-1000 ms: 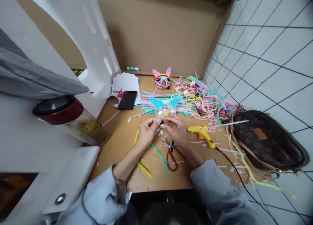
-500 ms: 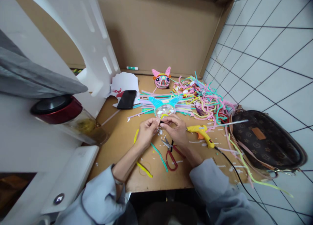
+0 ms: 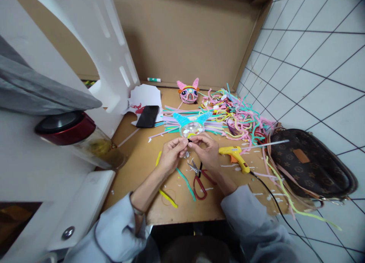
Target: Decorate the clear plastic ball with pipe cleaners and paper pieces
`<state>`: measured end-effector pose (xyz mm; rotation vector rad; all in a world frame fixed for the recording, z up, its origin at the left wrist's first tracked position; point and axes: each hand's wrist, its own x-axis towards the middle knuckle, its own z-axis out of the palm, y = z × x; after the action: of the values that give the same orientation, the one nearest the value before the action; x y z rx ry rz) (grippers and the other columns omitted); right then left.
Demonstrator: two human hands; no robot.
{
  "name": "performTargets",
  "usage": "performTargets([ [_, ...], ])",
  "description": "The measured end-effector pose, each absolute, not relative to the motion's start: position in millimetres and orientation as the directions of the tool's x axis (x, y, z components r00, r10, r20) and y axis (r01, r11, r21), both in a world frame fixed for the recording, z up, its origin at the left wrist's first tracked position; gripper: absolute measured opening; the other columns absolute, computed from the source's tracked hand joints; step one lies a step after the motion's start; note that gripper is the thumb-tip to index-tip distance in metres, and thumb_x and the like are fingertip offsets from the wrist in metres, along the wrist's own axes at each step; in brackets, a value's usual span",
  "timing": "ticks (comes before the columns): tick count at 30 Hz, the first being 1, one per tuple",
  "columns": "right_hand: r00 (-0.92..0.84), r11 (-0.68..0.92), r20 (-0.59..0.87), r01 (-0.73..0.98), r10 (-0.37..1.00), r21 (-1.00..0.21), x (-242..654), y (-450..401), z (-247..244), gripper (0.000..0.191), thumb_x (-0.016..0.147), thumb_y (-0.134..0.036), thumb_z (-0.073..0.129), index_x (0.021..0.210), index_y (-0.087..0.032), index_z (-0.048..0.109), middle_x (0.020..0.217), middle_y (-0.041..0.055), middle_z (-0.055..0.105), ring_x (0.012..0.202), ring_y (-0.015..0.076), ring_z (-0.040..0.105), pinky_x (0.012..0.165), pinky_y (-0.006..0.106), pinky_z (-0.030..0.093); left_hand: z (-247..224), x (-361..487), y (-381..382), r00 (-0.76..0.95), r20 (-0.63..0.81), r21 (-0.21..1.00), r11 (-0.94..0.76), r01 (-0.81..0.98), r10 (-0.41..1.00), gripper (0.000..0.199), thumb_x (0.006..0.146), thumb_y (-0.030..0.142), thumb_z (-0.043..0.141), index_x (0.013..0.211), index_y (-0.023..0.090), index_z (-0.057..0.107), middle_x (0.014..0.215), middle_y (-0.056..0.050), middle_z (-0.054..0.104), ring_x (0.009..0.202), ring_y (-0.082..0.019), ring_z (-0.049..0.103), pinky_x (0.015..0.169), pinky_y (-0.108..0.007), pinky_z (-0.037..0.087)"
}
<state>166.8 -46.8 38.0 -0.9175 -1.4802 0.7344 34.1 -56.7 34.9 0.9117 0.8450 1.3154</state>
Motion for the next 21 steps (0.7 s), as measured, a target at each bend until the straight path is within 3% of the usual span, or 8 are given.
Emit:
performTargets([
  [15, -0.039, 0.547, 0.549, 0.175, 0.835, -0.819, 166.8, -49.1, 38.0, 0.004, 0.076, -0.02, 0.071, 0.077, -0.023, 0.073, 0.078, 0.0005, 0.067, 0.072, 0.0146, 0.061, 0.068, 0.028, 0.052, 34.5, 36.6, -57.7, 0.032, 0.016, 0.917, -0.002, -0.399, 0.999, 0.044, 0.063, 0.054, 0.08, 0.064, 0.014, 0.06, 0.043, 0.008, 0.039, 0.041, -0.004, 0.027, 0.046, -0.021, 0.019],
  [21, -0.059, 0.557, 0.555, 0.153, 0.83, -0.816, 169.2, -47.5, 40.0, 0.011, 0.076, -0.021, 0.072, 0.087, -0.023, 0.074, 0.083, 0.0011, 0.067, 0.073, 0.014, 0.06, 0.068, 0.028, 0.052, 34.3, 35.2, -56.1, 0.023, 0.01, 0.913, 0.0, -0.407, 1.0, 0.046, 0.062, 0.055, 0.081, 0.064, 0.015, 0.058, 0.044, 0.008, 0.038, 0.042, -0.004, 0.027, 0.046, -0.021, 0.019],
])
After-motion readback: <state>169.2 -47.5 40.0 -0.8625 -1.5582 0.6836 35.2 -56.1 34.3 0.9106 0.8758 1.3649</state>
